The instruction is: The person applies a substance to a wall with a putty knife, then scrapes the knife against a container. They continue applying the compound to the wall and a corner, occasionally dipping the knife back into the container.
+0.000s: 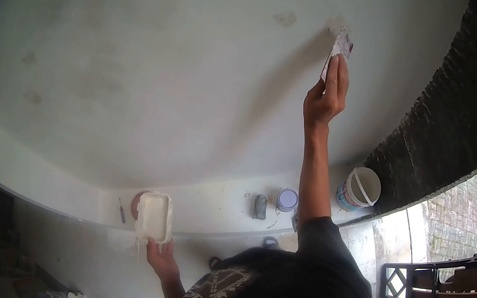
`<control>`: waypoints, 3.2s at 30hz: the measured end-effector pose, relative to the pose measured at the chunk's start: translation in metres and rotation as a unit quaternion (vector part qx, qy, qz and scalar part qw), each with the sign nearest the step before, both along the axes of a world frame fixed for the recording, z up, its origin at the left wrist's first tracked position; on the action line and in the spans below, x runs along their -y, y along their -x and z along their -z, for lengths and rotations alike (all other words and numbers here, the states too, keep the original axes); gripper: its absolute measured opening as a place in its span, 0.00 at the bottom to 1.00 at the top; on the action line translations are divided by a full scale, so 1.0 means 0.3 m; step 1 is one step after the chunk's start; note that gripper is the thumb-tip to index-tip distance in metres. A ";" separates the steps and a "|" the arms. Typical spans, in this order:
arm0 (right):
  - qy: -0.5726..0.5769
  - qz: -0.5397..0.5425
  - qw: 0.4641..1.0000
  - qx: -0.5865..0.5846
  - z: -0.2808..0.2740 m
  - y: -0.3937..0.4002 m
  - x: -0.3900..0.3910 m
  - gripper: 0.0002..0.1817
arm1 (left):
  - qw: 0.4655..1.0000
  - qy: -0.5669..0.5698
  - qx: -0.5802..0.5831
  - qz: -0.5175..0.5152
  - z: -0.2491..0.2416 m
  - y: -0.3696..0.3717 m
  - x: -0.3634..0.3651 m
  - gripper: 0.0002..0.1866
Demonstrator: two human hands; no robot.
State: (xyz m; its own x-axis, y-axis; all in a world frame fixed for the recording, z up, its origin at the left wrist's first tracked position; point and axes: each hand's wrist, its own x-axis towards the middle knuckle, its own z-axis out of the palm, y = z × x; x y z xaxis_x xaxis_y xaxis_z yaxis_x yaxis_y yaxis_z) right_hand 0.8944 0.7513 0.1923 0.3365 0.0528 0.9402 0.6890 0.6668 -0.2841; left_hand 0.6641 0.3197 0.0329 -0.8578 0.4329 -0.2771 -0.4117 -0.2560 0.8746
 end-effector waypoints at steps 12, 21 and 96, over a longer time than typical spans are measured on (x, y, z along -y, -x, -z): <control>0.036 -0.013 0.999 0.023 0.070 0.135 -0.079 0.18 | 1.000 0.005 -0.007 -0.014 -0.005 0.027 0.035 0.36; -0.003 0.003 1.000 0.004 0.025 0.104 -0.014 0.17 | 1.000 0.006 -0.002 -0.008 -0.017 0.030 0.024 0.36; 0.025 -0.138 0.955 -0.261 -0.146 0.011 0.080 0.13 | 1.000 -0.001 0.005 0.020 -0.061 0.185 -0.003 0.37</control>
State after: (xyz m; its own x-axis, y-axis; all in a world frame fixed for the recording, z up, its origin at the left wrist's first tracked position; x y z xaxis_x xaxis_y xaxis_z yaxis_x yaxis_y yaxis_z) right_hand 0.8910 0.7272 0.2362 0.7254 0.2479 0.6421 0.2441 0.7796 -0.5767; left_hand 0.6086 0.3205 0.0511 -0.8364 0.4677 -0.2857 -0.4313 -0.2399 0.8697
